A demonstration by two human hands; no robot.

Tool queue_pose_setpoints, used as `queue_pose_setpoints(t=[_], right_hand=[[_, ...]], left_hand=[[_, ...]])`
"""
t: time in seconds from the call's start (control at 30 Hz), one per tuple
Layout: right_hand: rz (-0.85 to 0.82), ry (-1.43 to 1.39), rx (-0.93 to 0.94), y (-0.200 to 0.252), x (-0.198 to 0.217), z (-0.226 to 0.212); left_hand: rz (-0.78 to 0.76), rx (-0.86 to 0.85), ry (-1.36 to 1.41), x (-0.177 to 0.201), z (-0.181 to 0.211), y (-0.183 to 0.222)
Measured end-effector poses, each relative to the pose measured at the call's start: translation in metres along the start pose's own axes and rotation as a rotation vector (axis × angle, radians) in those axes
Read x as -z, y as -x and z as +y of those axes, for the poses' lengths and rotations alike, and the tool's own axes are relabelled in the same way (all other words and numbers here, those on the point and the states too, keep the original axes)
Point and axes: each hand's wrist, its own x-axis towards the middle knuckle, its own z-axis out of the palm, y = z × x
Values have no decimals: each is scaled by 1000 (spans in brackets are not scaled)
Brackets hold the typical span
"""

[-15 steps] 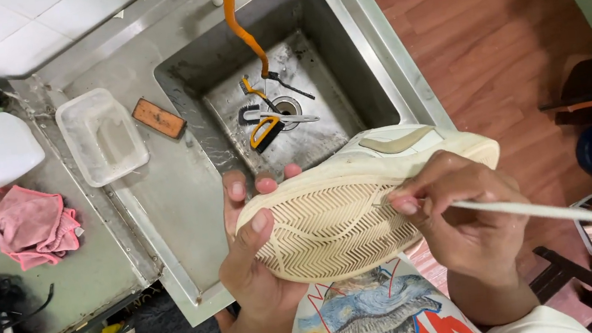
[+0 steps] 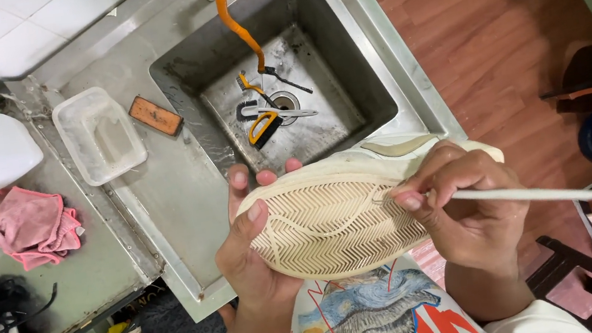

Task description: Cleaning a sneaker sole in a sink and then performing manual repair work using a needle and thread.

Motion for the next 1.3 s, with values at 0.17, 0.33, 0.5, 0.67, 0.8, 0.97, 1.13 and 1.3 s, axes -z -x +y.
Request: queue_pose_setpoints(t=[0.17,0.33,0.5,0.67,0.8,0.97,1.13,1.3], right_hand=[[27,81,33,0,-4,-2],[43,51,43,1,-5,1],[48,53,183,2,-7,5],[11,75,231,3,-5,9],[66,61,178,6,-5,10],[66,32,182,7,-2,15],[-33,83,358,0,-2,17],[-21,34,270,1,-3,14]], left_hand=[[-15,22,-1,2,0,2],[-17,40,23,3,0,-1],[-27,-1,19,1,-1,2],[-75,3,7,2,0,0],[-52,-16,15,1,-3,-1],[-63,-19,8,4,-3,0],[-52,-25,19,6,-5,-1],[-87,-31,8,6,-6,-3]])
